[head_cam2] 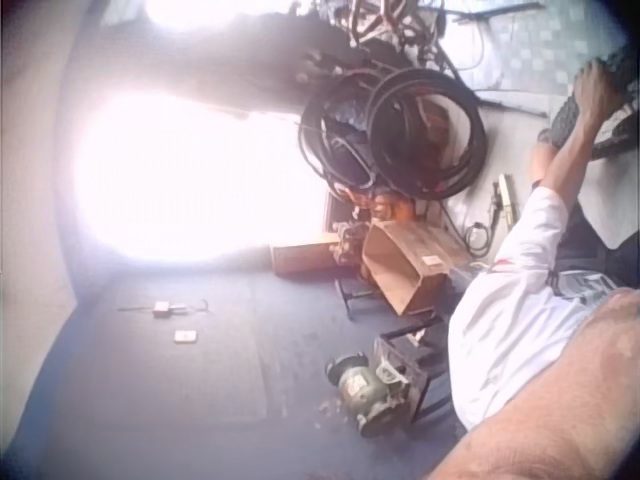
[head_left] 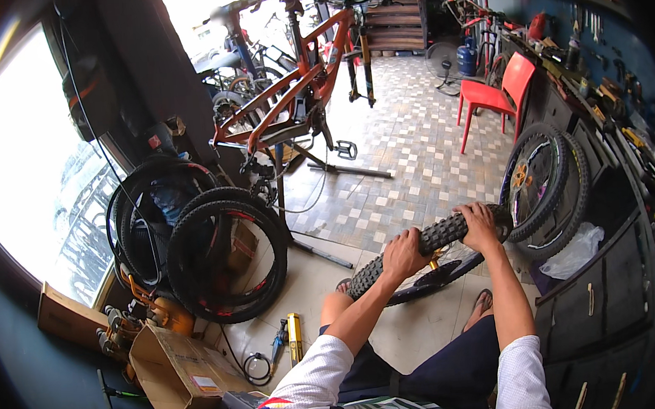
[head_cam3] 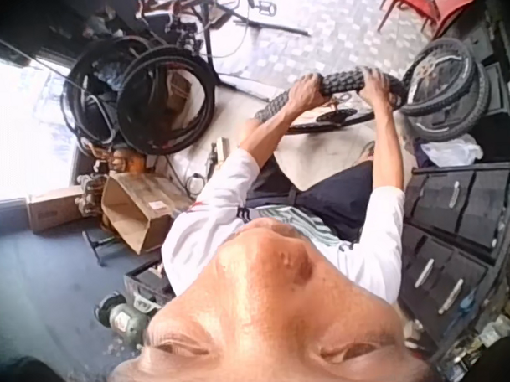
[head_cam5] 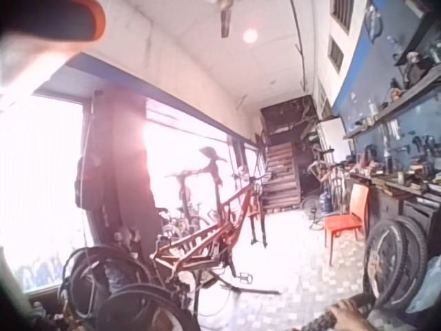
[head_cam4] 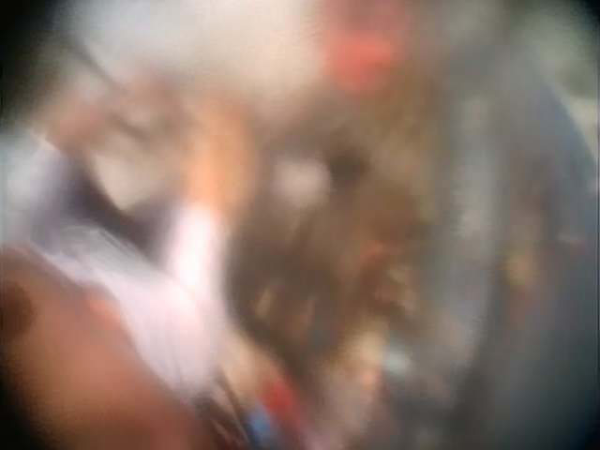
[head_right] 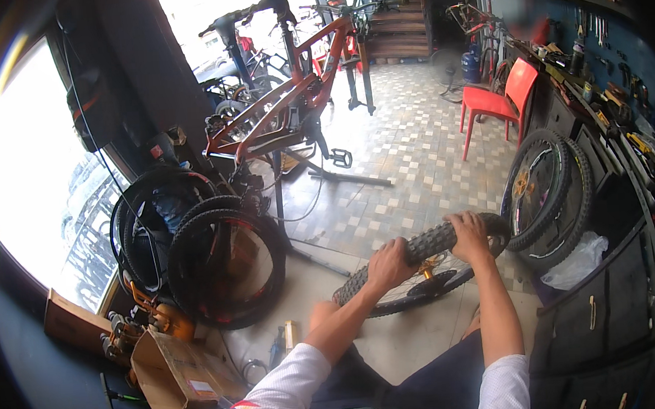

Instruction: The person installs a bicycle tire onto a wheel rim by hand, pressing the tire bead into place around the circumference. The person rotates the wheel and uses both hands to seat the tire, occasionally reaching for tools on the workbench.

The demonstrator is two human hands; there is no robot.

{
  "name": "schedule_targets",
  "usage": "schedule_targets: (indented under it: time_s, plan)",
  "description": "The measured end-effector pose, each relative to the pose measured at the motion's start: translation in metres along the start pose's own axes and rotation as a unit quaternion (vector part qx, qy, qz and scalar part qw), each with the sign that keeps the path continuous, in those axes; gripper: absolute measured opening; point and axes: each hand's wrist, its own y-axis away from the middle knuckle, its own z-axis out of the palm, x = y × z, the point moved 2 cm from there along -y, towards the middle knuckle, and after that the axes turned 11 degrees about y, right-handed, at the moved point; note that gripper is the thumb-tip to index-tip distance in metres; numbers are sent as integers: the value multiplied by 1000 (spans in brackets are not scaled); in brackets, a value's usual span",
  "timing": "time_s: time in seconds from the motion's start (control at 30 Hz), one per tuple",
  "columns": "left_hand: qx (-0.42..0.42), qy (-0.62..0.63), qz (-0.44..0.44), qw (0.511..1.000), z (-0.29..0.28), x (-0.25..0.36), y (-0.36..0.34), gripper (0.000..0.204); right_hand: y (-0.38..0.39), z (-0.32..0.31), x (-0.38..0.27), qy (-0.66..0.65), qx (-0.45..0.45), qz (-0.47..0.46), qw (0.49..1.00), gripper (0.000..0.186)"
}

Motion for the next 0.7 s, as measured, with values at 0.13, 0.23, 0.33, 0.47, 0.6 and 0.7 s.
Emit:
schedule_targets:
  time_s: [0.13, 0.23, 0.33, 0.47, 0.6, 0.7]
  plan:
    - [-2, -7, -8, 1000, -2, -8, -8, 62, -9, 3, -4, -4, 15, 0, 1000, 64]
    - [-7, -16, -15, 1000, -1, -13, -13, 69, -13, 4, -6, -13, 11, 1, 1000, 62]
    - [1, -15, -12, 1000, -1, -19, -20, 68, -20, 8, -4, -10, 24, -8, 1000, 61]
    - [8, -8, -3, 1000, -2, -25, -22, 63, -24, 15, -6, -8, 42, -9, 999, 62]
    - [-5, -1, -15, 1000, -4, -21, -23, 57, -24, 17, -4, -5, 41, -2, 999, 63]
    - [-2, -8, -15, 1000, -4, -23, -22, 57, -23, 15, -7, -9, 43, -5, 999, 64]
